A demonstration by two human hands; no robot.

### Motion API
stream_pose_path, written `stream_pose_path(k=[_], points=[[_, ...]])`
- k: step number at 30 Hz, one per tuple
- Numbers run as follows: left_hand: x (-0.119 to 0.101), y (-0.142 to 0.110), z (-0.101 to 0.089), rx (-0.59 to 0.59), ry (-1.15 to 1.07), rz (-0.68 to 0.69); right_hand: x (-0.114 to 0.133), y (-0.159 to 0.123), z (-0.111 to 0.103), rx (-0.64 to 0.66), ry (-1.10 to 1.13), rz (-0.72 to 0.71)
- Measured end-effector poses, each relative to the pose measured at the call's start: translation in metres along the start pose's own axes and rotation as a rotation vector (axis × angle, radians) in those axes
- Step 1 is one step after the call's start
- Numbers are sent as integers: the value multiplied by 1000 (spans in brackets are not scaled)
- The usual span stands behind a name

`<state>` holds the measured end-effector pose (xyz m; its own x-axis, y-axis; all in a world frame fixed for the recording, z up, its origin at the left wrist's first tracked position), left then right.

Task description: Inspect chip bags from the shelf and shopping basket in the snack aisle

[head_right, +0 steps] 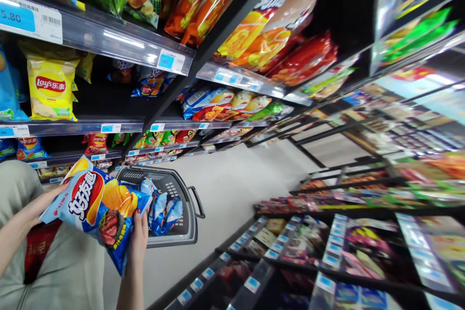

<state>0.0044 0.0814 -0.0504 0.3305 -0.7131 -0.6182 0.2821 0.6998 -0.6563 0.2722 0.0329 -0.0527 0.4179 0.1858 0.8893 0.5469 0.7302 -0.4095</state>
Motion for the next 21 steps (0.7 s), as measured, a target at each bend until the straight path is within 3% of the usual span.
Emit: stream_pose_path(k=[7, 11, 14, 16, 19, 21], points=[[-5, 1, -10, -22, 6, 44, -5, 3, -21, -163, -45, -29], [-7, 0, -15, -17, 71, 53, -8, 6, -6, -52, 69, 6], [-8, 5, -19, -65, 219, 76, 5, 0, 5, 14, 71, -32], [-10, 9, -21, -150, 302, 126, 24, -12, 5, -21, -5, -164], [-7, 12, -13, -222, 309, 174, 58, -44, -2, -174, -245, -494], [2, 10, 9, -115, 232, 129, 73, -71, 6, -192, -415, -769]])
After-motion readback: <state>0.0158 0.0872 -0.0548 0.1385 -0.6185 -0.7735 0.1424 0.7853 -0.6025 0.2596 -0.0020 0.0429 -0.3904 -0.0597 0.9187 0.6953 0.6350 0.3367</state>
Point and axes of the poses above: each hand's wrist, its own y-axis towards the middle knuckle, its own z-axis out of the palm, x = y × z, the point moved 9 cm from there along y, towards the middle knuckle, and after that the axes turned 13 degrees about y, right-handed, at the moved point
